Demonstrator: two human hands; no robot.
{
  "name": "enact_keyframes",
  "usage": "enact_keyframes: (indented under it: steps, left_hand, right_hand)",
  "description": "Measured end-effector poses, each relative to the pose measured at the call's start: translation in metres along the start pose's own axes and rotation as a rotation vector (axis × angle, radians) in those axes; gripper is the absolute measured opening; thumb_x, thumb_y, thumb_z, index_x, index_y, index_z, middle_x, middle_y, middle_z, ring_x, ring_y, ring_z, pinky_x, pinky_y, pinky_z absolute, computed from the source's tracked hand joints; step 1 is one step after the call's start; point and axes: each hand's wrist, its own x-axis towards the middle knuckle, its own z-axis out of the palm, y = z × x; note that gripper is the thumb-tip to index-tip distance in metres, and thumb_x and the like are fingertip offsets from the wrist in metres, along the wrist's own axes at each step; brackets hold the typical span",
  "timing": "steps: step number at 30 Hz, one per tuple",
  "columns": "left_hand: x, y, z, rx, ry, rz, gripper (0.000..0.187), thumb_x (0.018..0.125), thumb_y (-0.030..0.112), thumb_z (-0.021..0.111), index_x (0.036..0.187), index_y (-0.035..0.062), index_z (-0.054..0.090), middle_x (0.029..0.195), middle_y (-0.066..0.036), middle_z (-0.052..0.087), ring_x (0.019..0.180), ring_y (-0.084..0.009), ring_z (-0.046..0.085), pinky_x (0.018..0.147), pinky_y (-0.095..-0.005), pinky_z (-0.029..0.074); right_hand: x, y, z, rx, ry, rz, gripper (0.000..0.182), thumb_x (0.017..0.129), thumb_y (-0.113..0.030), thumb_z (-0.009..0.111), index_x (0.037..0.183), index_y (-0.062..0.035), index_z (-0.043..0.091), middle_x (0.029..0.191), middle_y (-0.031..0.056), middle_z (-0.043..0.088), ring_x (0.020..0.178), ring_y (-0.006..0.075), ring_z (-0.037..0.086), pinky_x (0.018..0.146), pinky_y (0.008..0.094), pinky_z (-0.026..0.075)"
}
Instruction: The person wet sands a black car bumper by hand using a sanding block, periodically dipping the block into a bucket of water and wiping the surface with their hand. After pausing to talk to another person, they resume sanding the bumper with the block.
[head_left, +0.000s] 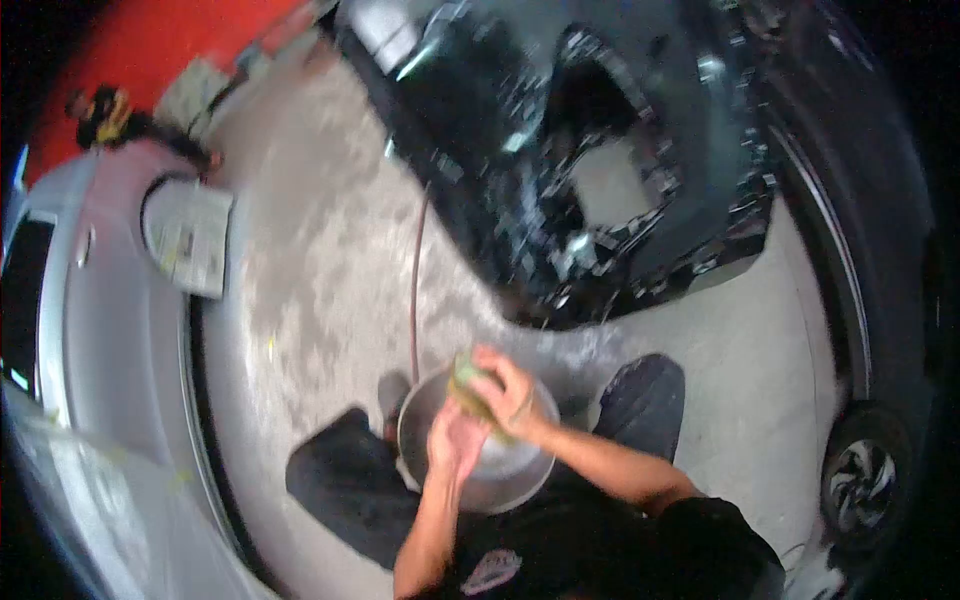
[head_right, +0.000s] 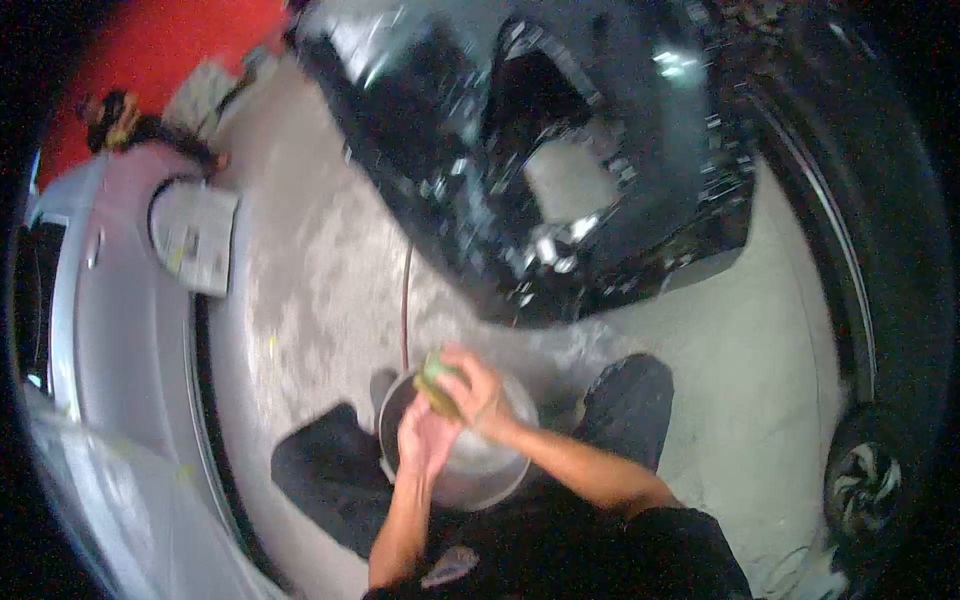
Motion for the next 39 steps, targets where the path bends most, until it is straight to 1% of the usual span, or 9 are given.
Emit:
enact_keyframes:
  steps: [6,11,13,20,24,28,30,35,39]
  left_hand:
    - [0.002,0.002,-0.008,0.610,0.417,0.182,0.045,0.103,0.001,0.071,0.145,0.0057,0.057,0.134,-0.008,0.069,0.113,-0.0203,0.070,0.092,-0.0377,0.060]
    - [0.010,0.000,-0.023,0.563,0.342,0.335,0.043,0.098,-0.003,0.074,0.134,0.0049,0.052,0.128,-0.011,0.067,0.104,-0.0211,0.069,0.087,-0.0367,0.060]
    - [0.013,0.003,-0.022,0.415,0.352,0.257,0.052,0.094,-0.003,0.078,0.136,0.0068,0.050,0.119,-0.013,0.069,0.093,-0.0221,0.073,0.064,-0.0347,0.066]
    - [0.015,0.010,-0.008,0.603,0.298,0.093,0.052,0.097,0.008,0.082,0.138,0.0052,0.051,0.122,-0.015,0.068,0.102,-0.0240,0.072,0.077,-0.0364,0.065]
    - [0.029,0.019,-0.020,1.074,0.308,0.089,0.037,0.102,0.014,0.078,0.131,0.0029,0.057,0.119,-0.014,0.069,0.096,-0.0205,0.072,0.073,-0.0324,0.061]
    - [0.055,0.016,-0.015,0.819,0.368,0.344,0.023,0.108,0.017,0.070,0.123,0.0016,0.064,0.100,-0.010,0.073,0.082,-0.0158,0.070,0.070,-0.0321,0.059]
    - [0.060,0.012,0.012,0.911,0.294,0.507,0.015,0.109,0.015,0.068,0.114,0.0001,0.070,0.087,-0.007,0.071,0.077,-0.0118,0.067,0.068,-0.0289,0.056]
    - [0.053,-0.016,0.140,1.374,-0.140,0.886,0.021,0.098,0.007,0.075,0.118,-0.0013,0.075,0.113,-0.020,0.077,0.106,-0.0325,0.075,0.096,-0.0400,0.057]
    - [0.087,-0.008,0.230,1.356,-0.423,1.021,0.063,0.099,0.012,0.074,0.157,-0.0026,0.052,0.147,-0.023,0.065,0.134,-0.0371,0.065,0.112,-0.0441,0.051]
  right_hand:
    - [-0.016,0.001,0.003,0.120,-0.145,-0.064,0.058,0.107,-0.033,0.071,0.150,0.0007,0.053,0.163,0.0264,0.052,0.152,0.0366,0.052,0.124,0.0436,0.040]
    - [-0.009,0.016,-0.005,0.056,-0.278,-0.023,0.067,0.103,-0.029,0.078,0.156,-0.0010,0.047,0.152,0.0226,0.061,0.143,0.0311,0.059,0.118,0.0426,0.046]
    - [-0.003,0.016,-0.017,0.099,-0.439,0.056,0.066,0.099,-0.027,0.082,0.153,-0.0018,0.053,0.144,0.0170,0.066,0.137,0.0263,0.061,0.115,0.0403,0.048]
    - [0.003,0.040,-0.036,0.187,-0.371,-0.079,0.057,0.095,-0.024,0.084,0.145,-0.0047,0.066,0.142,0.0106,0.068,0.128,0.0241,0.065,0.109,0.0394,0.051]
    - [-0.011,0.049,-0.039,-0.312,-0.393,-0.171,0.057,0.097,-0.027,0.080,0.150,-0.0109,0.065,0.140,0.0163,0.068,0.131,0.0335,0.064,0.109,0.0451,0.052]
    - [-0.030,-0.022,-0.080,-0.383,-0.261,-0.028,0.057,0.097,-0.027,0.079,0.151,-0.0160,0.066,0.139,0.0193,0.065,0.133,0.0392,0.062,0.111,0.0475,0.053]
    - [-0.032,-0.016,-0.117,-0.446,-0.087,-0.297,0.053,0.094,-0.020,0.080,0.145,-0.0153,0.070,0.135,0.0214,0.063,0.127,0.0422,0.062,0.111,0.0499,0.051]
    - [-0.024,-0.128,-0.243,-0.737,0.332,-0.693,0.059,0.080,-0.013,0.083,0.139,-0.0113,0.074,0.142,0.0247,0.063,0.129,0.0445,0.064,0.110,0.0505,0.053]
    - [0.003,-0.204,-0.285,-0.803,0.706,-0.788,0.056,0.079,0.002,0.078,0.134,-0.0066,0.074,0.140,0.0235,0.065,0.127,0.0416,0.066,0.104,0.0459,0.055]
